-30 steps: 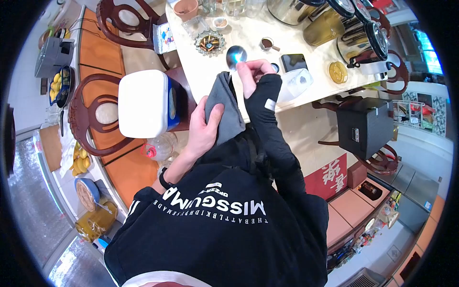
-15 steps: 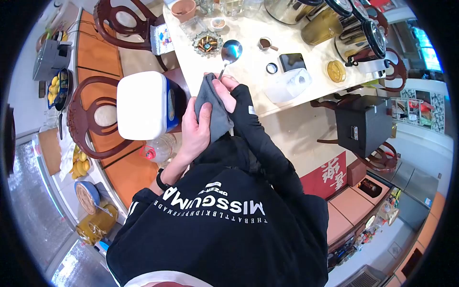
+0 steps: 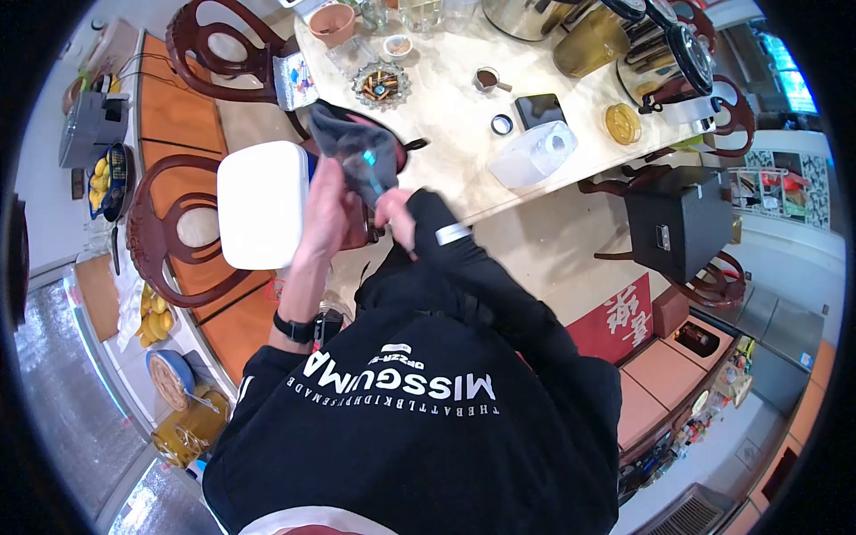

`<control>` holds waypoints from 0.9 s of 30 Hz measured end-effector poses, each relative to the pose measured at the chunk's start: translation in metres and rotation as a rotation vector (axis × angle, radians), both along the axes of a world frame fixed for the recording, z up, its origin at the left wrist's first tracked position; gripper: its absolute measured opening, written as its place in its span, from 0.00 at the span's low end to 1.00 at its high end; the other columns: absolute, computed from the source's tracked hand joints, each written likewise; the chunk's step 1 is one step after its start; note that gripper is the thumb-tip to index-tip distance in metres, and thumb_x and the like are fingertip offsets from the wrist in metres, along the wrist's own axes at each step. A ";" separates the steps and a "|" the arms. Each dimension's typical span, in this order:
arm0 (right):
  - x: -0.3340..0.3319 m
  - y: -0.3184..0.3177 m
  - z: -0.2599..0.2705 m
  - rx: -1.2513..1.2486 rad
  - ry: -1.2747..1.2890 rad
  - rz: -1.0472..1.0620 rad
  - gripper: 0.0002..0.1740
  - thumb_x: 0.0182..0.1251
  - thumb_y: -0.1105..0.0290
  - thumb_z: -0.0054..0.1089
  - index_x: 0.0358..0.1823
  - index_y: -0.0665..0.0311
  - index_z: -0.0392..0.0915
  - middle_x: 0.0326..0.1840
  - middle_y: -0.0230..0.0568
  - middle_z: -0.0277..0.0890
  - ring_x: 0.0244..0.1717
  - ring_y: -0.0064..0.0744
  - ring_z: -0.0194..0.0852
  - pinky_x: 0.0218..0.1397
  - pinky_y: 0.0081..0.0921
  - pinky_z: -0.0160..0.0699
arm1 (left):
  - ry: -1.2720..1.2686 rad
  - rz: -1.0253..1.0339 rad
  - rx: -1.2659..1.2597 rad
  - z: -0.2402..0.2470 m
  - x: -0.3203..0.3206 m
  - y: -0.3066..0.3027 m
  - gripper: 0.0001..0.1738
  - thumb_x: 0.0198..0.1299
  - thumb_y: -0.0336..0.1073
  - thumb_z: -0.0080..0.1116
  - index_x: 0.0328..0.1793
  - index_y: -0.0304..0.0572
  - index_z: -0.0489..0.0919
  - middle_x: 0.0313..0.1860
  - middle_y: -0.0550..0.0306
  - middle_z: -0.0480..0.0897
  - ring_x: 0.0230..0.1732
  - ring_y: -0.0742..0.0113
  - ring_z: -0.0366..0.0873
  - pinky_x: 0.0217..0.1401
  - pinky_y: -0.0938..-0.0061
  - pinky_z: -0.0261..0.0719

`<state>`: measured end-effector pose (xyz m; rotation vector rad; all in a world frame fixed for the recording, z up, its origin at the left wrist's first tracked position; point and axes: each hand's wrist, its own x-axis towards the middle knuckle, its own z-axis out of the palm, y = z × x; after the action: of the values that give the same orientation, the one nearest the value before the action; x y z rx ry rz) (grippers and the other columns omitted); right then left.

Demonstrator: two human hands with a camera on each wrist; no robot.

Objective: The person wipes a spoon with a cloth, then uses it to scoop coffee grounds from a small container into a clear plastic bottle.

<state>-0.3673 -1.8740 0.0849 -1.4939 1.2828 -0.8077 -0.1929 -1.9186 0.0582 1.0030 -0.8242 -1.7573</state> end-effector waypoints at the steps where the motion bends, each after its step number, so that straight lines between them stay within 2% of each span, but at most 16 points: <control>1: 0.015 0.008 0.000 0.164 0.048 -0.052 0.16 0.77 0.62 0.48 0.35 0.63 0.80 0.26 0.47 0.81 0.31 0.45 0.82 0.39 0.41 0.78 | -0.021 -0.072 -0.005 -0.002 -0.006 0.001 0.21 0.78 0.48 0.50 0.64 0.40 0.71 0.47 0.63 0.80 0.45 0.78 0.76 0.48 0.78 0.75; 2: 0.023 0.012 -0.009 0.113 0.064 -0.078 0.17 0.77 0.62 0.48 0.33 0.63 0.80 0.27 0.49 0.81 0.32 0.47 0.82 0.40 0.41 0.78 | -0.042 -0.145 -0.014 -0.004 -0.013 0.002 0.21 0.76 0.50 0.53 0.60 0.41 0.73 0.41 0.65 0.81 0.42 0.79 0.76 0.45 0.78 0.75; 5: 0.014 0.015 -0.014 0.061 0.250 -0.018 0.17 0.77 0.62 0.48 0.32 0.63 0.80 0.27 0.51 0.81 0.34 0.51 0.82 0.40 0.42 0.76 | 0.009 -0.089 0.090 -0.018 -0.024 0.015 0.25 0.73 0.55 0.57 0.59 0.41 0.75 0.44 0.62 0.81 0.41 0.76 0.79 0.41 0.76 0.78; 7: 0.006 0.026 -0.009 0.016 0.239 -0.131 0.19 0.78 0.62 0.47 0.32 0.65 0.80 0.24 0.47 0.78 0.26 0.45 0.79 0.34 0.36 0.75 | 0.186 -0.072 0.062 -0.023 -0.023 0.016 0.26 0.72 0.56 0.58 0.59 0.40 0.74 0.44 0.59 0.82 0.46 0.72 0.81 0.49 0.72 0.80; 8: -0.004 0.026 -0.003 0.055 0.222 -0.116 0.19 0.78 0.63 0.48 0.31 0.65 0.79 0.24 0.47 0.78 0.26 0.45 0.79 0.34 0.35 0.75 | 0.235 -0.220 -0.043 -0.023 -0.016 0.014 0.31 0.74 0.59 0.52 0.66 0.40 0.71 0.53 0.55 0.82 0.53 0.70 0.80 0.56 0.68 0.79; 11: -0.017 0.034 -0.005 0.118 0.195 -0.090 0.18 0.77 0.64 0.49 0.30 0.67 0.80 0.23 0.46 0.79 0.27 0.39 0.80 0.35 0.33 0.75 | 0.398 -0.149 0.294 -0.019 -0.017 0.011 0.34 0.76 0.62 0.43 0.68 0.39 0.72 0.59 0.55 0.81 0.58 0.68 0.79 0.62 0.65 0.76; 12: -0.020 0.037 -0.011 0.124 0.154 -0.094 0.18 0.77 0.64 0.49 0.30 0.67 0.80 0.23 0.46 0.79 0.27 0.37 0.80 0.35 0.33 0.74 | 0.430 -0.213 0.288 -0.021 -0.012 0.006 0.33 0.78 0.61 0.38 0.68 0.40 0.73 0.60 0.56 0.81 0.59 0.66 0.79 0.65 0.65 0.74; 15: -0.033 0.043 -0.010 0.246 0.154 -0.107 0.19 0.77 0.64 0.49 0.30 0.67 0.80 0.22 0.44 0.79 0.28 0.32 0.78 0.36 0.31 0.74 | 0.163 -0.178 0.306 -0.021 -0.010 -0.001 0.30 0.79 0.56 0.40 0.67 0.38 0.74 0.60 0.55 0.82 0.60 0.64 0.79 0.67 0.66 0.73; 16: -0.039 0.044 -0.009 0.275 0.181 -0.111 0.19 0.77 0.63 0.50 0.30 0.67 0.80 0.22 0.44 0.79 0.28 0.32 0.78 0.36 0.31 0.74 | 0.180 -0.165 0.312 -0.017 -0.007 -0.006 0.27 0.79 0.54 0.41 0.67 0.38 0.74 0.59 0.55 0.82 0.61 0.65 0.78 0.68 0.64 0.72; 17: -0.044 0.047 -0.009 0.306 0.207 -0.116 0.19 0.77 0.63 0.50 0.29 0.66 0.81 0.22 0.44 0.79 0.27 0.32 0.78 0.37 0.31 0.74 | 0.214 -0.027 0.230 -0.012 -0.010 -0.010 0.25 0.80 0.50 0.43 0.65 0.36 0.74 0.56 0.55 0.83 0.56 0.65 0.81 0.63 0.66 0.76; 19: -0.052 0.049 -0.024 0.322 0.216 -0.148 0.19 0.76 0.62 0.50 0.29 0.65 0.80 0.22 0.45 0.78 0.27 0.35 0.77 0.36 0.32 0.73 | 0.064 0.087 -0.029 -0.018 -0.004 -0.016 0.21 0.80 0.46 0.45 0.62 0.35 0.76 0.52 0.55 0.84 0.49 0.65 0.82 0.55 0.68 0.79; 20: -0.051 0.049 -0.030 0.314 0.235 -0.151 0.19 0.76 0.62 0.50 0.28 0.65 0.80 0.22 0.45 0.78 0.27 0.35 0.77 0.36 0.32 0.73 | -0.307 0.053 -0.290 -0.022 -0.001 -0.015 0.16 0.77 0.43 0.52 0.57 0.37 0.78 0.50 0.55 0.84 0.44 0.67 0.83 0.50 0.70 0.80; 21: -0.048 0.050 -0.034 0.305 0.258 -0.151 0.19 0.76 0.62 0.50 0.28 0.65 0.80 0.22 0.45 0.78 0.27 0.36 0.77 0.36 0.32 0.73 | -0.603 -0.044 -0.481 -0.009 -0.007 -0.007 0.11 0.67 0.36 0.63 0.51 0.41 0.82 0.43 0.56 0.83 0.43 0.66 0.82 0.50 0.69 0.80; 23: -0.037 0.045 -0.038 0.260 0.314 -0.139 0.19 0.76 0.62 0.51 0.28 0.65 0.80 0.22 0.45 0.77 0.27 0.36 0.77 0.36 0.32 0.73 | -0.949 -0.164 -1.310 0.003 -0.024 -0.002 0.14 0.52 0.30 0.69 0.46 0.42 0.84 0.37 0.57 0.81 0.42 0.62 0.80 0.48 0.67 0.79; 24: -0.035 0.046 -0.039 0.250 0.331 -0.136 0.19 0.76 0.62 0.51 0.28 0.65 0.80 0.21 0.45 0.77 0.26 0.37 0.77 0.36 0.32 0.73 | -1.003 -0.104 -1.371 -0.008 -0.024 0.002 0.17 0.45 0.27 0.70 0.45 0.43 0.86 0.40 0.56 0.82 0.43 0.56 0.79 0.46 0.65 0.78; 27: -0.043 0.058 -0.030 0.266 0.286 -0.169 0.19 0.76 0.62 0.51 0.28 0.65 0.80 0.21 0.45 0.77 0.26 0.38 0.77 0.36 0.32 0.73 | -1.143 -0.046 -1.233 -0.037 -0.010 -0.028 0.14 0.49 0.28 0.69 0.45 0.44 0.85 0.37 0.57 0.82 0.44 0.58 0.80 0.45 0.64 0.78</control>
<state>-0.4100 -1.8157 0.0549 -1.3307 1.6771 -0.5142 -0.2027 -1.9470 0.0212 0.9734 -2.2192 -0.2495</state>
